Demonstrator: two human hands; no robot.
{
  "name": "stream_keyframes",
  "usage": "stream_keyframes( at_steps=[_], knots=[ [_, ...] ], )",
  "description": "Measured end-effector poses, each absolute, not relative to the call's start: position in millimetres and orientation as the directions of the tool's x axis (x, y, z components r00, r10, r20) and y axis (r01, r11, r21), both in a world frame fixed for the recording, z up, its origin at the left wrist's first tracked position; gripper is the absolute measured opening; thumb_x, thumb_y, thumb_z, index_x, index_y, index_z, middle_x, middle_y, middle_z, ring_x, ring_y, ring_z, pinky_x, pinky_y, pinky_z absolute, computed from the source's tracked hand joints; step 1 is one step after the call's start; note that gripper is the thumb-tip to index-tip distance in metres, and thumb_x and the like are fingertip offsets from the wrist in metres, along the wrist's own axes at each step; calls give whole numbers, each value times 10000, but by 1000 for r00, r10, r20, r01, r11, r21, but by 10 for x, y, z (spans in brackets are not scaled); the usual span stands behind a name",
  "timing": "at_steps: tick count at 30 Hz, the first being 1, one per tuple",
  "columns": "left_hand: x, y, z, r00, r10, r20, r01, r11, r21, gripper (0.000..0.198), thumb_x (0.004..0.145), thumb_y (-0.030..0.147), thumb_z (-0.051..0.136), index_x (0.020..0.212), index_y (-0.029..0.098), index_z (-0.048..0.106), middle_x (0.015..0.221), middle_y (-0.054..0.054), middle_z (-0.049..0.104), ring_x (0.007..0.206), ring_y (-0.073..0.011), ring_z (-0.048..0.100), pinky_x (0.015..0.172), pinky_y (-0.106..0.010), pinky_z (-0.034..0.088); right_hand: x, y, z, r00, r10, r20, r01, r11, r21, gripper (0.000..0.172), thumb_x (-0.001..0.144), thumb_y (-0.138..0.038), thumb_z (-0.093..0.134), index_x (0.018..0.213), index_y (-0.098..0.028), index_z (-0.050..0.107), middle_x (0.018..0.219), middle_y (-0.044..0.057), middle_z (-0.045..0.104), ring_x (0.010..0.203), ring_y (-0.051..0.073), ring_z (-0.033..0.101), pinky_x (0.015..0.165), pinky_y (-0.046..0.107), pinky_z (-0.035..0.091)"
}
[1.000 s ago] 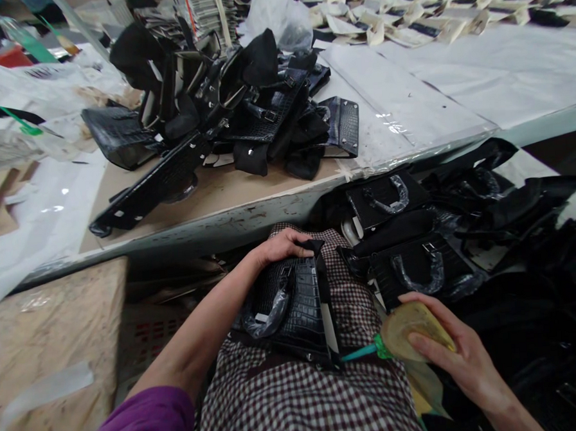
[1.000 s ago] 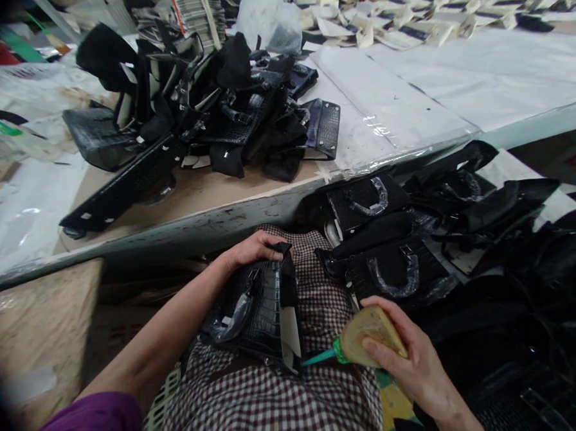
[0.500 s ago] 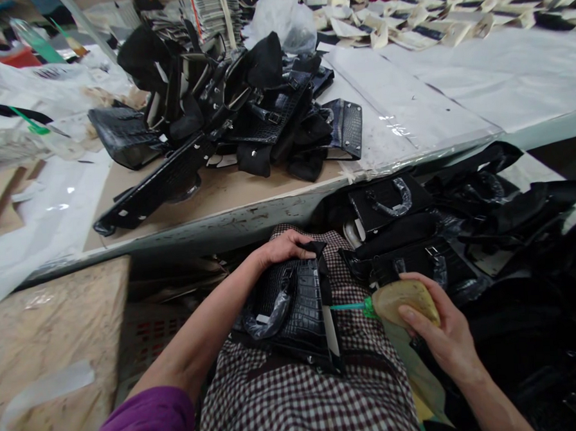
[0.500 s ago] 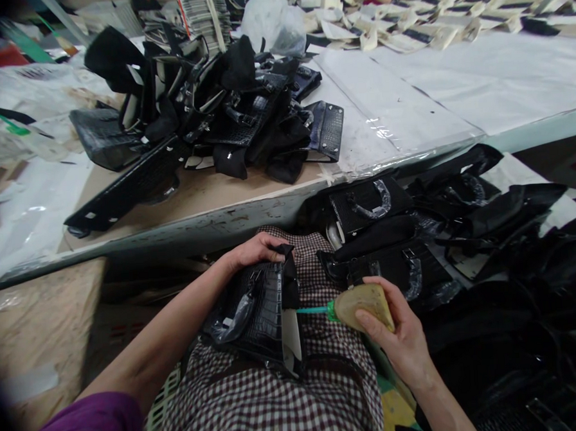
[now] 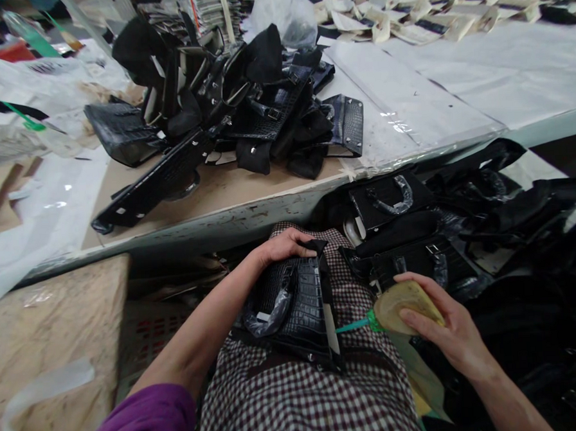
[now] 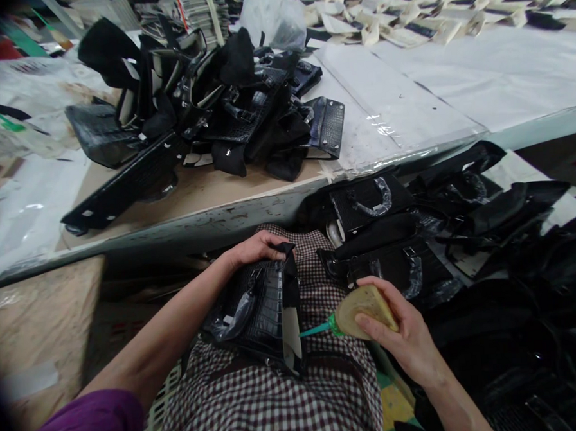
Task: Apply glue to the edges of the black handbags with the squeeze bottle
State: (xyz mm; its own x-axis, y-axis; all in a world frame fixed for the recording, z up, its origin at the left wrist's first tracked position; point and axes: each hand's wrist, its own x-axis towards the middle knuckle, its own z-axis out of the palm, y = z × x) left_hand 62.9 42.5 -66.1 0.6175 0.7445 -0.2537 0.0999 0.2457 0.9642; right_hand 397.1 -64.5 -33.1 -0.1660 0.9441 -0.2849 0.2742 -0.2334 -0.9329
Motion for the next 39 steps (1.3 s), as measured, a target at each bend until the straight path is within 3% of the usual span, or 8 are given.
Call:
stream_keyframes(
  at_steps=[9, 15, 22, 26, 28, 31, 35, 39],
  knots=[
    [635, 432, -668, 624, 739, -253, 110, 237, 965, 295, 693, 336, 809, 904, 130, 788, 920, -47, 742, 932, -223, 666, 1017, -354, 467, 3998, -719, -301, -223, 904, -365, 280, -300, -912, 477, 764, -472, 779, 1180, -298, 625, 977, -6, 675, 829, 169, 639, 721, 204, 552],
    [640, 433, -668, 629, 740, -238, 114, 215, 970, 299, 707, 345, 807, 922, 137, 792, 930, -44, 743, 953, -224, 662, 1026, -338, 455, 3908, -750, -270, -60, 937, -344, 242, -320, -916, 515, 760, -485, 775, 1209, -305, 599, 969, 0, 655, 824, 192, 630, 647, 231, 550],
    [648, 426, -674, 619, 748, -239, 135, 199, 971, 316, 704, 344, 800, 938, 131, 791, 951, -54, 742, 960, -242, 667, 1001, -352, 482, 4052, -748, -350, -237, 897, -374, 281, -305, -910, 493, 723, -454, 813, 1159, -284, 658, 979, 15, 681, 847, 201, 639, 724, 249, 560],
    [582, 429, -574, 609, 763, -217, 157, 152, 976, 283, 721, 329, 784, 921, 129, 787, 935, -52, 730, 936, -239, 656, 960, -350, 501, 4003, -786, -351, -116, 889, -442, 92, -434, -896, 534, 715, -467, 810, 1181, -271, 637, 859, 7, 634, 612, 139, 514, 445, 204, 407],
    [492, 407, -383, 596, 780, -192, 169, 112, 979, 224, 734, 299, 772, 882, 132, 787, 943, -50, 722, 919, -226, 647, 937, -323, 499, 3977, -812, -333, -28, 881, -472, -99, -472, -876, 550, 719, -469, 795, 1201, -272, 615, 812, -1, 594, 555, 118, 438, 395, 196, 328],
    [324, 271, 91, 555, 826, -104, 182, 1, 983, 125, 777, 232, 727, 847, 144, 783, 972, -52, 710, 916, -203, 642, 908, -277, 498, 4023, -827, -341, 90, 886, -455, -277, -417, -866, 549, 711, -452, 781, 1194, -249, 620, 874, 40, 615, 579, 142, 477, 382, 214, 360],
    [198, -141, 668, 456, 886, 83, 316, -249, 915, 133, 860, 136, 652, 898, 180, 772, 971, -52, 712, 892, -193, 678, 840, -253, 544, 4158, -813, -439, 188, 895, -405, -311, -337, -889, 578, 700, -452, 775, 1217, -244, 623, 932, 81, 649, 605, 187, 556, 379, 248, 411],
    [278, -579, 638, 331, 925, 186, 413, -319, 853, 231, 886, 57, 608, 976, 204, 763, 1031, -38, 716, 935, -162, 694, 873, -202, 546, 4164, -835, -533, 229, 903, -364, -269, -301, -915, 586, 689, -424, 805, 1219, -252, 626, 937, 68, 640, 629, 182, 548, 384, 242, 411]
  ],
)
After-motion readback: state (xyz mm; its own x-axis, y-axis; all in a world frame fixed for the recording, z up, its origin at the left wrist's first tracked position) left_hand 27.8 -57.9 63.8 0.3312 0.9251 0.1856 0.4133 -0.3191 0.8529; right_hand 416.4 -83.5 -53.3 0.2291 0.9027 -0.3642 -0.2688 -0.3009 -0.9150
